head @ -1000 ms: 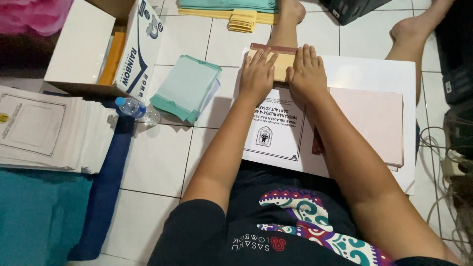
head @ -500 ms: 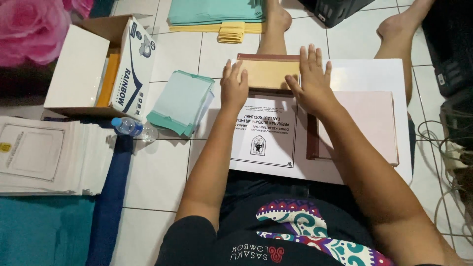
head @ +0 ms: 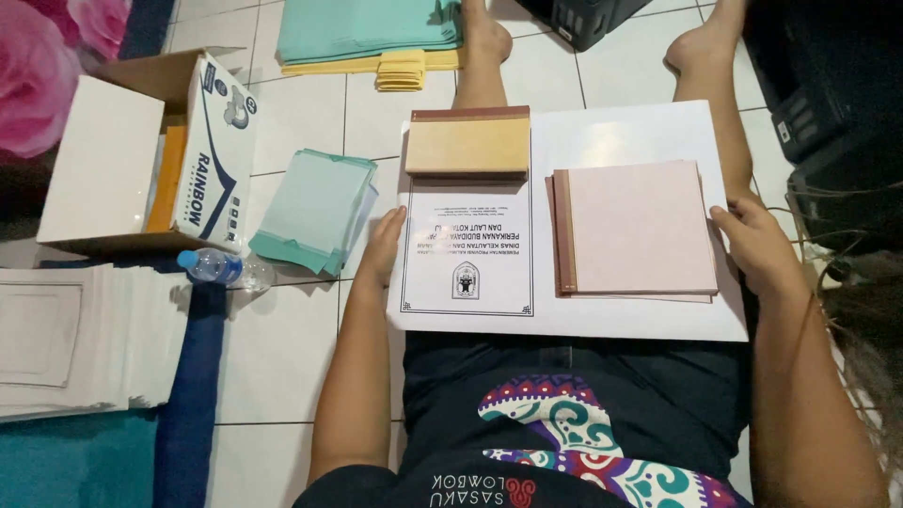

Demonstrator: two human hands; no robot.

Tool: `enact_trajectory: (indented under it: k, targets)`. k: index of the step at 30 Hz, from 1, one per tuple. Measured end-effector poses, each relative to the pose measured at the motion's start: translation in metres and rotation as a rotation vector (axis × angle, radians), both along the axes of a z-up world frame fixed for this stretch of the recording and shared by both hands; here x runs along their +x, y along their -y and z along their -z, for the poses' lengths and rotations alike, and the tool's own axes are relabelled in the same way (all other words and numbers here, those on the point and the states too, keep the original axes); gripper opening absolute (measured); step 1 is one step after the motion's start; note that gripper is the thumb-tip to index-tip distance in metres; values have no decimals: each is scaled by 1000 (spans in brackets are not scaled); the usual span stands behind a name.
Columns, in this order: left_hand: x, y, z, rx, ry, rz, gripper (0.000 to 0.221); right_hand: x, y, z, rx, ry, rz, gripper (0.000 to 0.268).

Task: The person sits on the floor and repeatedly folds small rectangular paper sheets in half by hand. They handle the sheets one at a time, aligning edges and pressing the crease before stacking them. The person occasionally lifts and adjusts the stack of folded papers.

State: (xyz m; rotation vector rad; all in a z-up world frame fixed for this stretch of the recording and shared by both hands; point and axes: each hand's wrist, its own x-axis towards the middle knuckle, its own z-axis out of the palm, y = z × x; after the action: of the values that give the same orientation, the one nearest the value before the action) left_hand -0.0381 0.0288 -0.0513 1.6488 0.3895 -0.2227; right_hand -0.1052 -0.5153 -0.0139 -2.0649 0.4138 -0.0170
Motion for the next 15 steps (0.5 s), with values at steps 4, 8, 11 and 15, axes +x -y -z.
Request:
enact_trajectory:
  k: [4,8,11,15]
  targets:
    - [-5,8,-19,-13,71,115,52,13,4,1,-43,-76,11,26]
    - [-2,9,-7,60,139,141,44,23,17,21,-111,1,57,30]
    - [-4,13,-13,40,145,112,42,24,14,7,-131,24,70,32]
    - [6,11,-37,-59,283,151,39,28,4,-24,-56,4,156,38]
